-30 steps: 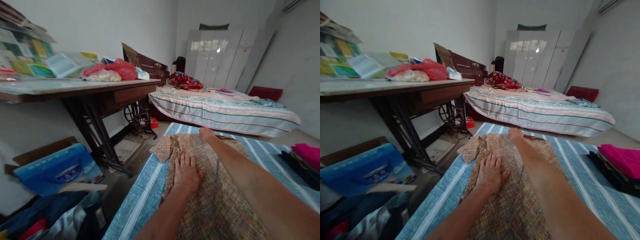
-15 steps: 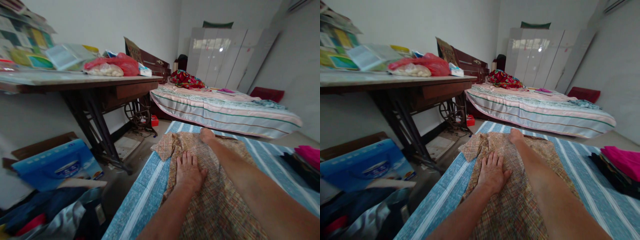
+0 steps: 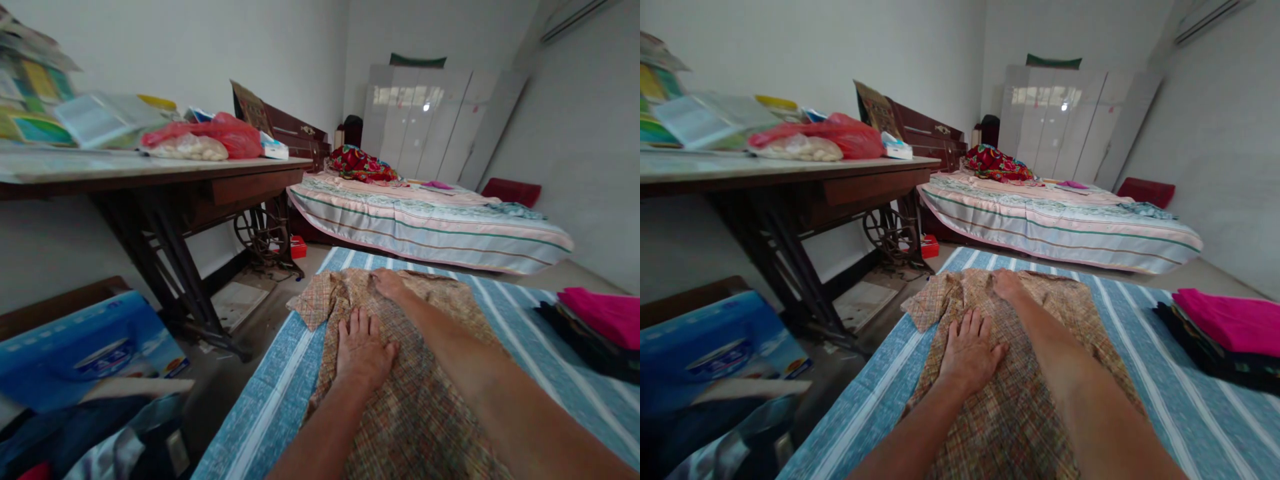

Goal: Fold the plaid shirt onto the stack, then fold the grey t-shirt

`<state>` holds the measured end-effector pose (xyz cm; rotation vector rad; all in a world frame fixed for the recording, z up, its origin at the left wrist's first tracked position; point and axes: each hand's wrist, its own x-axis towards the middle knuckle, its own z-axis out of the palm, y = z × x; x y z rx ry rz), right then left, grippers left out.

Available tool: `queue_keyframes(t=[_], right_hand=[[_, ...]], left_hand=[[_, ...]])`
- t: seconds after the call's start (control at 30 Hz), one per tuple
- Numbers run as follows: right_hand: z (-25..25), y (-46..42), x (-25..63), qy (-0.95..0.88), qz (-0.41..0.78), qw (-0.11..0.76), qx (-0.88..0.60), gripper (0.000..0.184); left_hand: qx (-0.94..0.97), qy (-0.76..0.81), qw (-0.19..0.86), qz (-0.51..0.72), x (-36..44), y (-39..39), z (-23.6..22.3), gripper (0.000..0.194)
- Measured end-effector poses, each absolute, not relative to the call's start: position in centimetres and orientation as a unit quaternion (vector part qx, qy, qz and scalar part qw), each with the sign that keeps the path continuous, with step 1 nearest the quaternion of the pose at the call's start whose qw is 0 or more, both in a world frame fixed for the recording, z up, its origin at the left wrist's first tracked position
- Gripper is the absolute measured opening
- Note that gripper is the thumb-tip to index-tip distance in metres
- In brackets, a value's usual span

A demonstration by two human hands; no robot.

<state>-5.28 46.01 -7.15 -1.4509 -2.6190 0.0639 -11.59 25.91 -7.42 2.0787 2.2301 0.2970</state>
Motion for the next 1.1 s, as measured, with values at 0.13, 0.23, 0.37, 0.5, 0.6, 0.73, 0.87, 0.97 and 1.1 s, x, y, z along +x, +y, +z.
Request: queue_keyframes(t=[0.13,0.23,0.37,0.5,0.6,0.73,0.87,0.97,1.1], right_hand=[[-6.5,45.0,-4.9,-0.88,-0.009,0.097,-0.464,0.024],[-6.2,44.1,-3.8,-0.873,-0.036,0.115,-0.472,0.024],[-7.0,43.7,-2.6,-0.852,-0.051,0.121,-0.507,0.028],[-8.1,44.2,-2.4,-0.846,-0.038,0.115,-0.519,0.032],[-8.1,44.0,-2.5,-0.845,-0.041,0.123,-0.519,0.033],[-7.8,43.4,-2.3,-0.84,-0.061,0.142,-0.52,0.036],[-8.2,43.8,-2.2,-0.827,-0.047,0.138,-0.543,0.04],[-8.4,44.4,-2.1,-0.827,-0.03,0.129,-0.547,0.044],[-8.2,44.3,-2.1,-0.832,-0.026,0.12,-0.54,0.046]], left_hand=[[0.679,0.728,0.035,0.089,-11.6,25.9,-7.2,0.071],[0.677,0.73,0.028,0.089,-11.7,25.9,-7.3,0.07],[0.678,0.73,0.017,0.081,-11.8,26.0,-7.4,0.07],[0.681,0.729,0.008,0.072,-11.9,26.2,-7.5,0.07],[0.682,0.728,-0.002,0.067,-11.9,26.3,-7.6,0.07],[0.681,0.73,-0.008,0.056,-11.9,26.3,-7.6,0.071],[0.683,0.728,-0.011,0.058,-11.9,26.2,-7.5,0.07],[0.683,0.728,-0.013,0.058,-11.9,26.2,-7.4,0.069],[0.684,0.728,-0.02,0.051,-11.9,26.3,-7.4,0.069]])
